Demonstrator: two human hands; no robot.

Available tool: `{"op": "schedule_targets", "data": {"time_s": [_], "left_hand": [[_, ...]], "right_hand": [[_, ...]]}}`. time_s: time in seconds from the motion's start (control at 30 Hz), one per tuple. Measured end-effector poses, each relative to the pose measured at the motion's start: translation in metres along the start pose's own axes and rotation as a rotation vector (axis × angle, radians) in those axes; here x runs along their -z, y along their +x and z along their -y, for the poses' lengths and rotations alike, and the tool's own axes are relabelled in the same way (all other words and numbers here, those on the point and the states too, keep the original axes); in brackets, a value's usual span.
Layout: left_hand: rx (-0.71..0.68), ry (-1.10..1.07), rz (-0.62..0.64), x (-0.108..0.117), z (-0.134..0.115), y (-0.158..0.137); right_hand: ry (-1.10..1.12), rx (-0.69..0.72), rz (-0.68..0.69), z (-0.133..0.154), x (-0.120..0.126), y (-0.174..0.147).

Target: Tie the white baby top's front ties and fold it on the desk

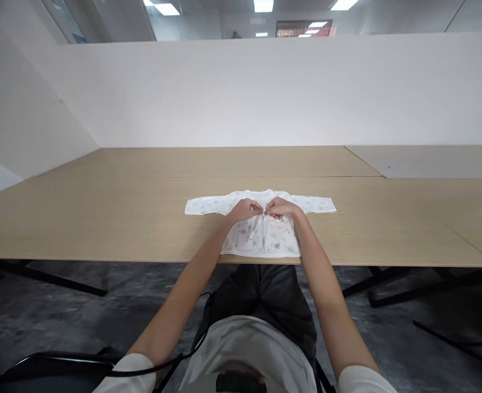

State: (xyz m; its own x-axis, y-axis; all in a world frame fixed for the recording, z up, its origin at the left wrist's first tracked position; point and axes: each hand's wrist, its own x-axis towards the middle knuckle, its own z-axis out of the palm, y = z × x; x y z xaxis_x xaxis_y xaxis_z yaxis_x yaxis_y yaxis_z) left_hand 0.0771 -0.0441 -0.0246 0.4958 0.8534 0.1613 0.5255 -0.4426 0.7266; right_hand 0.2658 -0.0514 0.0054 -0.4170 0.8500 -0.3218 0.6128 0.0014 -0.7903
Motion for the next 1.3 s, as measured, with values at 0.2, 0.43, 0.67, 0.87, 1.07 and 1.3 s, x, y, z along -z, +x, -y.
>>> {"op": "schedule_targets", "data": {"time_s": [0.2, 0.43, 0.67, 0.87, 1.07, 1.3], "left_hand": [[-0.018, -0.051, 0.005, -0.001, -0.001, 0.001], [0.095, -0.133, -0.004, 0.003, -0.004, 0.001], [0.174, -0.131, -0.02, 0.0, -0.001, 0.005], [0.095, -0.17, -0.043, 0.002, -0.004, 0.002], [0.096, -0.183, -0.04, 0.005, -0.007, 0.001], [0.111, -0.169, -0.044, 0.006, -0.007, 0.0]], "right_hand": [[0.043, -0.033, -0.065, -0.001, 0.0, 0.001], [0.048, 0.0, -0.069, -0.009, -0.001, 0.009], [0.076, 0.02, -0.041, -0.003, -0.002, 0.004], [0.161, 0.044, -0.054, 0.001, 0.002, -0.002], [0.17, 0.044, -0.072, 0.0, 0.002, -0.001], [0.16, 0.037, -0.15, 0.0, -0.004, 0.003]]}}
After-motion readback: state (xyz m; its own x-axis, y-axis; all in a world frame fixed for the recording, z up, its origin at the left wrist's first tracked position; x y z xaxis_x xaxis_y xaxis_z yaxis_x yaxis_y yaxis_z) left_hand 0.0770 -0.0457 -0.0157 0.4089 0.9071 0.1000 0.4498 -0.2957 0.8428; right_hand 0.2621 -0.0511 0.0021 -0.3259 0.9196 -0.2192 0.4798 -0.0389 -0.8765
